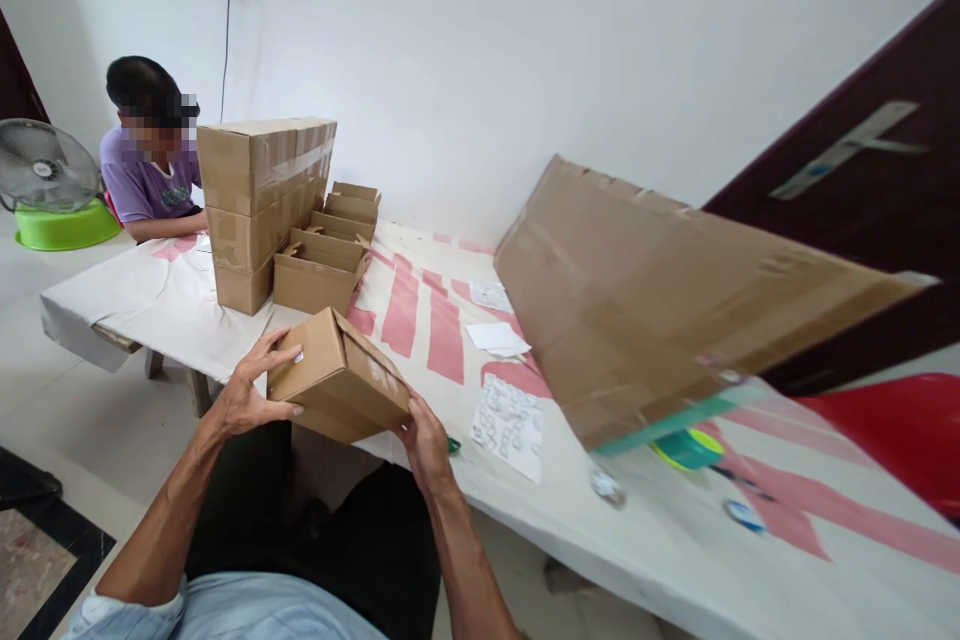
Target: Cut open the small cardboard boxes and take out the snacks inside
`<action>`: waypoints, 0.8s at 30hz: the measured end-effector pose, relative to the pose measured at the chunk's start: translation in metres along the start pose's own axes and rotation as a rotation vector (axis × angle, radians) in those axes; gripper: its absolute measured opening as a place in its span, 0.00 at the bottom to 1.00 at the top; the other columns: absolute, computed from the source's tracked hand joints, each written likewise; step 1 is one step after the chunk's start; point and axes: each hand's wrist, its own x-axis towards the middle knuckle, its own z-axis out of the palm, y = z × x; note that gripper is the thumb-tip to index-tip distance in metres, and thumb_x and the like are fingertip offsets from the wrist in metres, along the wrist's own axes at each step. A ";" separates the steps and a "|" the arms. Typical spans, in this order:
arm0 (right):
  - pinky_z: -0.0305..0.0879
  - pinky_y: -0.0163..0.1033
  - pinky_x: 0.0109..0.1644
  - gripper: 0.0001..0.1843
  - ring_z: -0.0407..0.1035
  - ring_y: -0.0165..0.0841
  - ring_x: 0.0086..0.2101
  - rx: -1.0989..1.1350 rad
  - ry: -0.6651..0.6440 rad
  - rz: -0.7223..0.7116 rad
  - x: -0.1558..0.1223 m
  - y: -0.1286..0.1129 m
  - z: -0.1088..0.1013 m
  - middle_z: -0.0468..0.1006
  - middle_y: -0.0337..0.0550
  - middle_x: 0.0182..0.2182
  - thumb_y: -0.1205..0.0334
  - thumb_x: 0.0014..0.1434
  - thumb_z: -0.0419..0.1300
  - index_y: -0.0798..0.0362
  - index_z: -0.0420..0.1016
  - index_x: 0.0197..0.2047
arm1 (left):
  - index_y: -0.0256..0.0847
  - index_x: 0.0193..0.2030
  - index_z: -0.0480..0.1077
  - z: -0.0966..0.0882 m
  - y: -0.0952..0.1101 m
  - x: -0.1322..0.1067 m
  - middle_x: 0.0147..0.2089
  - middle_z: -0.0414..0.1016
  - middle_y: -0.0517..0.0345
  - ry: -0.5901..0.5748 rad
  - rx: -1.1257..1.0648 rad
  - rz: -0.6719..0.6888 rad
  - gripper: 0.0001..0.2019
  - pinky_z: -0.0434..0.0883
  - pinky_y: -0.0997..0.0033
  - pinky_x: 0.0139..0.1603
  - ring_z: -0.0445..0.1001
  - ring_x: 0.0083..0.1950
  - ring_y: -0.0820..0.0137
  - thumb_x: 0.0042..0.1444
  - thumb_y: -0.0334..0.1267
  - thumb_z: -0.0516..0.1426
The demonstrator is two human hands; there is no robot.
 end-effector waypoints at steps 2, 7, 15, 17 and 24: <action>0.77 0.51 0.51 0.30 0.71 0.49 0.62 0.016 -0.002 0.010 0.000 0.000 0.000 0.77 0.45 0.65 0.39 0.57 0.68 0.43 0.82 0.58 | 0.56 0.70 0.72 0.000 0.000 0.000 0.79 0.57 0.42 -0.001 -0.009 0.004 0.43 0.57 0.33 0.77 0.57 0.79 0.42 0.46 0.44 0.77; 0.77 0.50 0.51 0.29 0.70 0.49 0.62 0.031 0.012 0.013 -0.001 -0.001 0.001 0.77 0.45 0.65 0.40 0.57 0.69 0.43 0.82 0.58 | 0.57 0.66 0.76 0.000 0.001 0.000 0.81 0.55 0.47 -0.020 -0.030 -0.004 0.36 0.54 0.35 0.79 0.54 0.81 0.43 0.50 0.46 0.76; 0.77 0.50 0.50 0.31 0.71 0.51 0.62 0.013 0.064 -0.007 -0.004 -0.003 0.007 0.79 0.47 0.63 0.39 0.56 0.69 0.46 0.82 0.58 | 0.52 0.71 0.71 -0.006 -0.002 -0.002 0.80 0.56 0.42 -0.021 0.004 -0.041 0.40 0.55 0.38 0.79 0.55 0.80 0.43 0.50 0.43 0.75; 0.77 0.52 0.52 0.33 0.71 0.52 0.61 -0.061 0.095 -0.020 -0.006 -0.007 0.012 0.80 0.48 0.62 0.37 0.55 0.68 0.47 0.82 0.58 | 0.50 0.75 0.65 -0.010 -0.004 -0.001 0.80 0.56 0.41 -0.025 -0.006 -0.100 0.48 0.57 0.40 0.78 0.56 0.80 0.43 0.48 0.43 0.75; 0.73 0.54 0.62 0.28 0.73 0.48 0.60 -0.306 -0.067 -0.336 -0.034 -0.041 0.045 0.81 0.51 0.60 0.40 0.65 0.63 0.48 0.81 0.60 | 0.44 0.80 0.54 -0.036 -0.030 -0.011 0.76 0.66 0.41 -0.018 -0.300 -0.418 0.61 0.68 0.50 0.71 0.64 0.75 0.43 0.39 0.47 0.77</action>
